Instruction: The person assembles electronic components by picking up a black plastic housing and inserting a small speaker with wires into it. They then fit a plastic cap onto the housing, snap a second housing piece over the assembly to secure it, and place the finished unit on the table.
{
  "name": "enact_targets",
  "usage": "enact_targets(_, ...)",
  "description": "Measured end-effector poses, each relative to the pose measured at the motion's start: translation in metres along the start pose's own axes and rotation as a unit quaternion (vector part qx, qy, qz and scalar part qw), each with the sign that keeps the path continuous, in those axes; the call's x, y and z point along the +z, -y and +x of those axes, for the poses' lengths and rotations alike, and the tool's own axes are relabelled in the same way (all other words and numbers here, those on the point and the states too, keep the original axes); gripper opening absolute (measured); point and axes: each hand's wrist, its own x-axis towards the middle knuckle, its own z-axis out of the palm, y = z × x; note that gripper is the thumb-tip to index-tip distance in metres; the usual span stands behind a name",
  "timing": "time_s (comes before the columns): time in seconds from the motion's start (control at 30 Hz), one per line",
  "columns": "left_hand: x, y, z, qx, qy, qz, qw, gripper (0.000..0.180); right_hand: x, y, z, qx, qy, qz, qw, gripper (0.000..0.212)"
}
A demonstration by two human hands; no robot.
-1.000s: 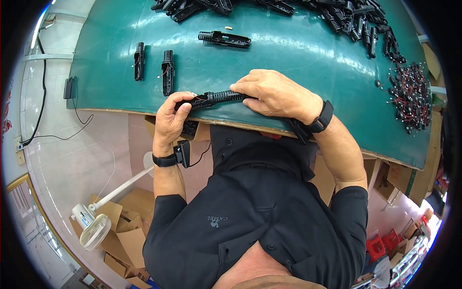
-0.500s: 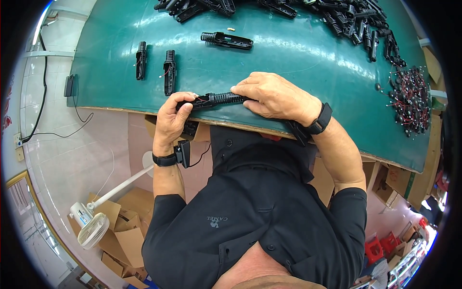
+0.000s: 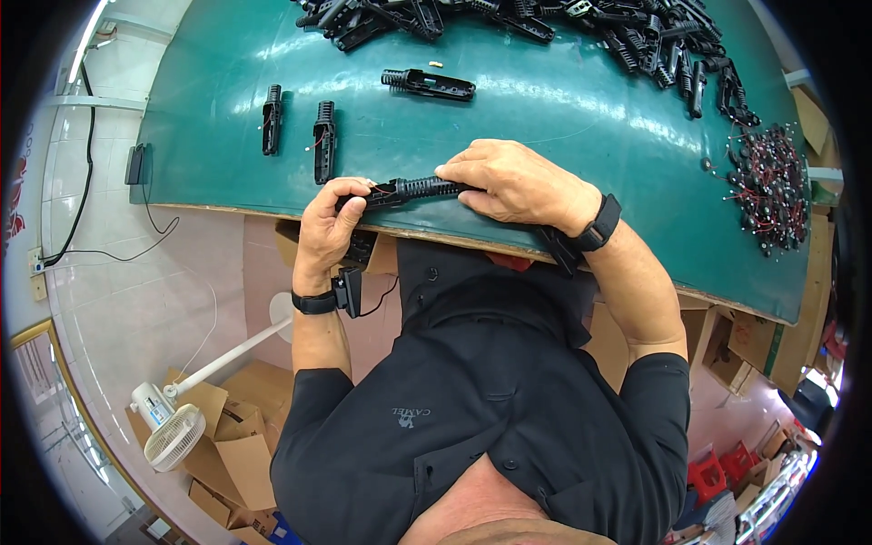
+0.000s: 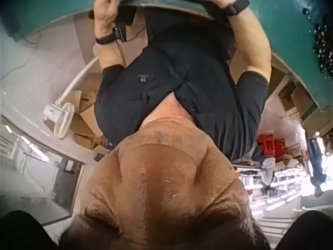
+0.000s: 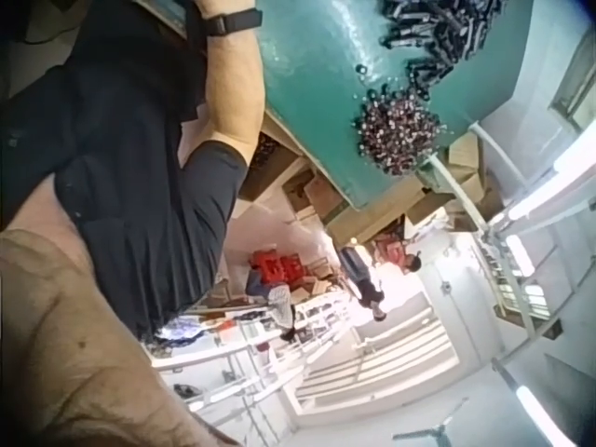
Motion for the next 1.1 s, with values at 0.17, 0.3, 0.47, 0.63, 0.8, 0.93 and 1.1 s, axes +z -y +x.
enact_targets(0.17,-0.011,-0.006,-0.006,0.002,-0.026,-0.042,0.999,0.023,-0.01,0.011,0.006,0.001,-0.049,0.024,0.998,0.042)
enact_targets(0.3,-0.026,-0.007,-0.013,0.034,-0.069,-0.101,0.992,0.023,-0.014,0.027,0.012,0.042,-0.071,0.041,0.996,0.044)
enact_targets(0.47,-0.051,-0.015,-0.016,0.076,-0.123,-0.149,0.978,0.025,-0.008,0.035,0.021,0.062,-0.113,0.061,0.99,0.046)
enact_targets(0.63,-0.081,-0.012,-0.01,0.102,-0.179,-0.123,0.971,0.024,0.002,0.041,0.044,0.134,-0.094,0.14,0.977,0.048)
enact_targets(0.8,-0.103,-0.003,0.005,0.081,-0.268,0.024,0.96,0.019,0.02,0.035,0.073,0.224,-0.109,0.174,0.953,0.048)
enact_targets(0.93,-0.111,0.004,0.015,0.029,-0.304,0.173,0.936,0.019,0.033,0.029,0.103,0.253,-0.12,0.166,0.945,0.049)
enact_targets(1.1,-0.116,0.003,0.024,0.029,-0.275,0.344,0.897,0.025,0.047,0.028,0.146,0.27,-0.116,0.098,0.951,0.047)
